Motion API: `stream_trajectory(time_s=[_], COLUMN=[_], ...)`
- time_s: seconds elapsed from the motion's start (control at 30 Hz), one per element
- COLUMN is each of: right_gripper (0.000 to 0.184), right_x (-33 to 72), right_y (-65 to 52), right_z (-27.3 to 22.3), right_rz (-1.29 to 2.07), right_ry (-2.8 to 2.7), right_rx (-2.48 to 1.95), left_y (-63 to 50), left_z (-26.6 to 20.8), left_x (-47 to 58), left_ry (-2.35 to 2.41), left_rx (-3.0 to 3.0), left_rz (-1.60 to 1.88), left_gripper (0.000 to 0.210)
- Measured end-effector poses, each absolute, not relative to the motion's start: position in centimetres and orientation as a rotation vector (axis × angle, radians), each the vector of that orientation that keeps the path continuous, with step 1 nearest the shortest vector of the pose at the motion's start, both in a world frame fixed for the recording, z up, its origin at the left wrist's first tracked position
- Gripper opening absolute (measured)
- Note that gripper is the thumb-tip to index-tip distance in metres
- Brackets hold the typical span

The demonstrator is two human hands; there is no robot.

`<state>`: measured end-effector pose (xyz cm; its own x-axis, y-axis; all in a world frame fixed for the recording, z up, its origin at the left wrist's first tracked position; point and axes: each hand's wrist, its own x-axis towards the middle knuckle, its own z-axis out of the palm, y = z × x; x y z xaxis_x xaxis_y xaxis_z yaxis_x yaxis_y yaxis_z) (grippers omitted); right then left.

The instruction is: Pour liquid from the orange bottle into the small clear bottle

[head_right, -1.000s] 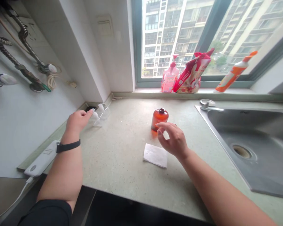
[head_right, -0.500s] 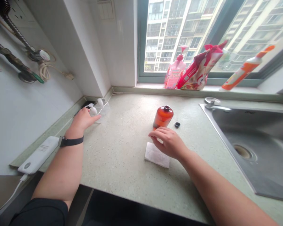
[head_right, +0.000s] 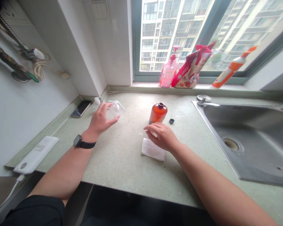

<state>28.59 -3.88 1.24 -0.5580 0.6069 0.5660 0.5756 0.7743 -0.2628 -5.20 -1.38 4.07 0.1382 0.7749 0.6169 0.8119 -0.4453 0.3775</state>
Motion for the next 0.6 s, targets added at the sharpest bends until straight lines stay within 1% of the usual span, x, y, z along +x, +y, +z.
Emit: stream_trajectory(time_s=[0.13, 0.43, 0.6], right_gripper=[0.020, 0.037, 0.036], right_x=[28.0, 25.7, 24.3], right_y=[-4.0, -3.8, -3.7], right_z=[1.2, 1.2, 1.2], right_rz=[0.148, 0.250, 0.248], right_ry=[-2.215, -1.986, -1.940], right_rx=[-1.001, -1.075, -1.122], left_y=[-1.7, -2.2, -2.5], left_z=[2.8, 1.1, 1.3], left_x=[-2.0, 0.6, 0.8], left_ry=[-1.367, -1.079, -1.039], left_rx=[-2.481, -2.503, -2.478], left_rz=[-1.160, -1.033, -1.018], left_gripper=[0.060, 0.061, 0.061])
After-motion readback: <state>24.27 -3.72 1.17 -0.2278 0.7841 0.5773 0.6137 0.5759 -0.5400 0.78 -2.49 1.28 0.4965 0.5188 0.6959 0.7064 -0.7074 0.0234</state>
